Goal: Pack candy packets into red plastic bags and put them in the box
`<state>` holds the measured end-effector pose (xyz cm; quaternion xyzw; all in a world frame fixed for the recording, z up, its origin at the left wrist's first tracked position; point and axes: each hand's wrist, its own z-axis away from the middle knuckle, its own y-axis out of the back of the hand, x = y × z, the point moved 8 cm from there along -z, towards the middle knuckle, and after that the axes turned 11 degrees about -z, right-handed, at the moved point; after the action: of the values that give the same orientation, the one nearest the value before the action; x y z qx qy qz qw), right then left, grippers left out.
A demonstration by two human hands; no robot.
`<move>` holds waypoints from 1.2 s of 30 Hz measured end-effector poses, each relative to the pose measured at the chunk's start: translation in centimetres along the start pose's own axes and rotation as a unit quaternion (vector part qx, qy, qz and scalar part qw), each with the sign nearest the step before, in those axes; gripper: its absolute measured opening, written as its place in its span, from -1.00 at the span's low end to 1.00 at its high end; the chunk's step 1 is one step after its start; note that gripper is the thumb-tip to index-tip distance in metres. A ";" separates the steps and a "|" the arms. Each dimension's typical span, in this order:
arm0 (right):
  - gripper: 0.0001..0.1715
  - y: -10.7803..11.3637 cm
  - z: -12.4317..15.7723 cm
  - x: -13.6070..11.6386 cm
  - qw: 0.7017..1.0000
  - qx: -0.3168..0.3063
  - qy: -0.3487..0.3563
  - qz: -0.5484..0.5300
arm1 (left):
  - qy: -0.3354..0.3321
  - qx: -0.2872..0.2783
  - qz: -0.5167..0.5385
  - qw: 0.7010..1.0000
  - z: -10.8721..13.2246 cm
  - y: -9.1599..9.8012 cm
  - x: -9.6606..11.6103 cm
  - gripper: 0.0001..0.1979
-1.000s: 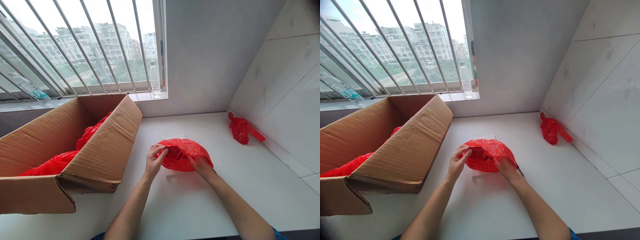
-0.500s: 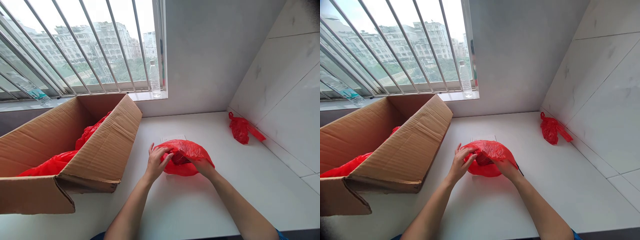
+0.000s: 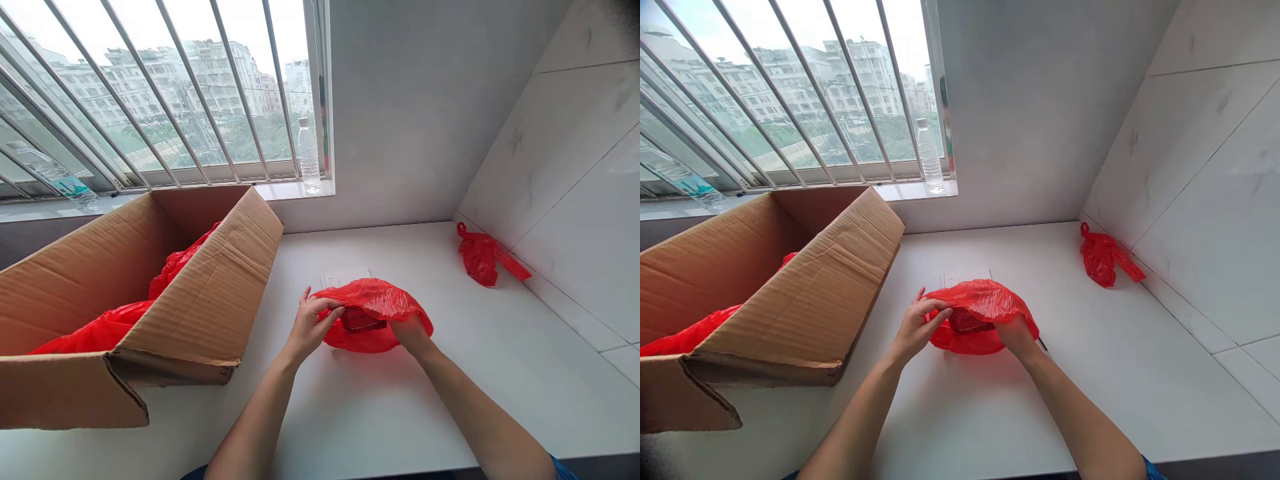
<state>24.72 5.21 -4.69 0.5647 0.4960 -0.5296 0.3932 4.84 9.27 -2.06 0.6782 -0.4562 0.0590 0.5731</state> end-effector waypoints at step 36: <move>-0.67 0.1 0.1 1.8 0.997 0.002 -0.080 0.011 | 0.012 -0.007 0.074 0.997 0.1 0.1 -1.0 -0.75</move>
<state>24.72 5.40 -6.52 0.5271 0.4555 -0.5696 0.4361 4.22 9.74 -2.62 0.6378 -0.4987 0.1063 0.5772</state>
